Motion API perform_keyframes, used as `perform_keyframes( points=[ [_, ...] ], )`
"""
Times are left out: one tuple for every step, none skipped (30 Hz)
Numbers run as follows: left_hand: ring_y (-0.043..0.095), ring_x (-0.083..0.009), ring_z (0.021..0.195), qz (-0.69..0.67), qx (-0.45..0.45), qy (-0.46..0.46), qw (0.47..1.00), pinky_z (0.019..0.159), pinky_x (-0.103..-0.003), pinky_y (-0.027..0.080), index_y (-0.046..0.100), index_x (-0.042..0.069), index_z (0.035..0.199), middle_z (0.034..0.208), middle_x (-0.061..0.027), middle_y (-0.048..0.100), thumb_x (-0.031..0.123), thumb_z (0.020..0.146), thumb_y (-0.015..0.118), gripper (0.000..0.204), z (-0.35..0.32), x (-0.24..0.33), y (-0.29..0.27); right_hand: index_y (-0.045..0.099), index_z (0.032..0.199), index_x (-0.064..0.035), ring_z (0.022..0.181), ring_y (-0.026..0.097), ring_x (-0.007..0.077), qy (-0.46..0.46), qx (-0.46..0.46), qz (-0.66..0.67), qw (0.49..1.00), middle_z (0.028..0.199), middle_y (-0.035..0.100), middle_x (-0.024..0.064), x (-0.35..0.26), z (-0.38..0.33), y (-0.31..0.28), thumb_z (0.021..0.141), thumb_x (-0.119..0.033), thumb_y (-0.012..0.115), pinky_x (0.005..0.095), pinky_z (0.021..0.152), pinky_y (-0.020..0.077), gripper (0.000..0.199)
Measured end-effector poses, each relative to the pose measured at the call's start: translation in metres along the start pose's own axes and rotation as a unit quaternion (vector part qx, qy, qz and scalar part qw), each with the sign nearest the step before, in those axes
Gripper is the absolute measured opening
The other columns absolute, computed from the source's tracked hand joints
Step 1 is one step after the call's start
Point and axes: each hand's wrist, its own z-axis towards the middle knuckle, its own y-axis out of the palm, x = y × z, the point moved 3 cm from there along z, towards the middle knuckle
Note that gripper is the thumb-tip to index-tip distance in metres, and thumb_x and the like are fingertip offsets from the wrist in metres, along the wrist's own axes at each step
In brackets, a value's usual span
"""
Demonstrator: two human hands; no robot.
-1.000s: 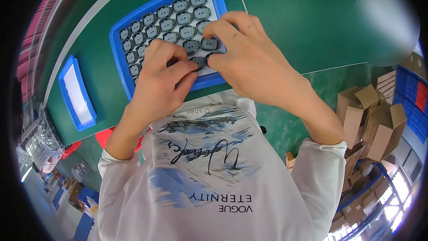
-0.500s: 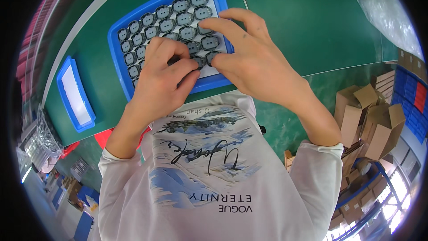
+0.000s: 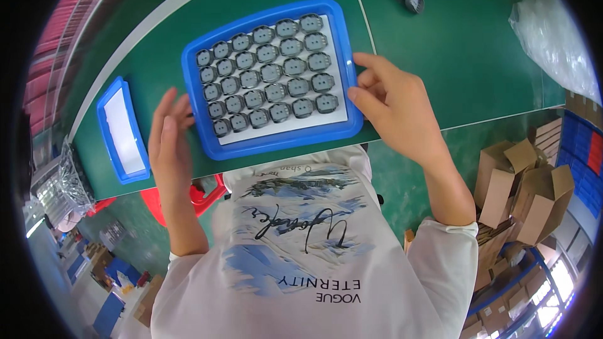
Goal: The person arranges small electronic components into a blue partitioned plastic tray by hand.
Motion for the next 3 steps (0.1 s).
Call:
perform_keyframes(
  points=[
    [0.057, -0.0265, 0.121, 0.000, 0.008, 0.006, 1.000, 0.103, -0.036, 0.043, 0.043, 0.008, 0.153, 0.140, -0.0126, 0.060, 0.032, 0.098, 0.068, 0.065, -0.004, -0.002, -0.003, 0.056, 0.137, 0.0042, 0.079, 0.063, 0.0107, 0.010, -0.003, -0.001, 1.000, 0.101, 0.068, 0.0065, 0.000, 0.002, 0.001, 0.095, 0.000, 0.063, 0.0250, 0.068, 0.0528, 0.043],
    [0.054, -0.0287, 0.127, -0.090, -0.015, 0.005, 0.996, 0.108, -0.037, 0.038, 0.038, 0.010, 0.156, 0.144, -0.0135, 0.057, 0.040, 0.096, 0.070, 0.074, -0.008, -0.003, 0.000, 0.055, 0.139, 0.0037, 0.080, 0.064, 0.0108, 0.015, -0.009, 0.021, 1.000, 0.101, 0.069, 0.0065, 0.000, 0.003, 0.003, 0.096, -0.001, 0.063, 0.0250, 0.068, 0.0528, 0.044],
    [0.051, -0.0309, 0.134, -0.180, -0.042, 0.005, 0.983, 0.113, -0.038, 0.034, 0.033, 0.012, 0.159, 0.149, -0.0144, 0.054, 0.047, 0.094, 0.071, 0.083, -0.009, -0.004, 0.008, 0.053, 0.140, 0.0031, 0.080, 0.064, 0.0109, 0.020, -0.011, 0.041, 0.999, 0.101, 0.069, 0.0064, 0.000, 0.004, 0.003, 0.097, -0.002, 0.063, 0.0250, 0.068, 0.0528, 0.045]
  ],
)
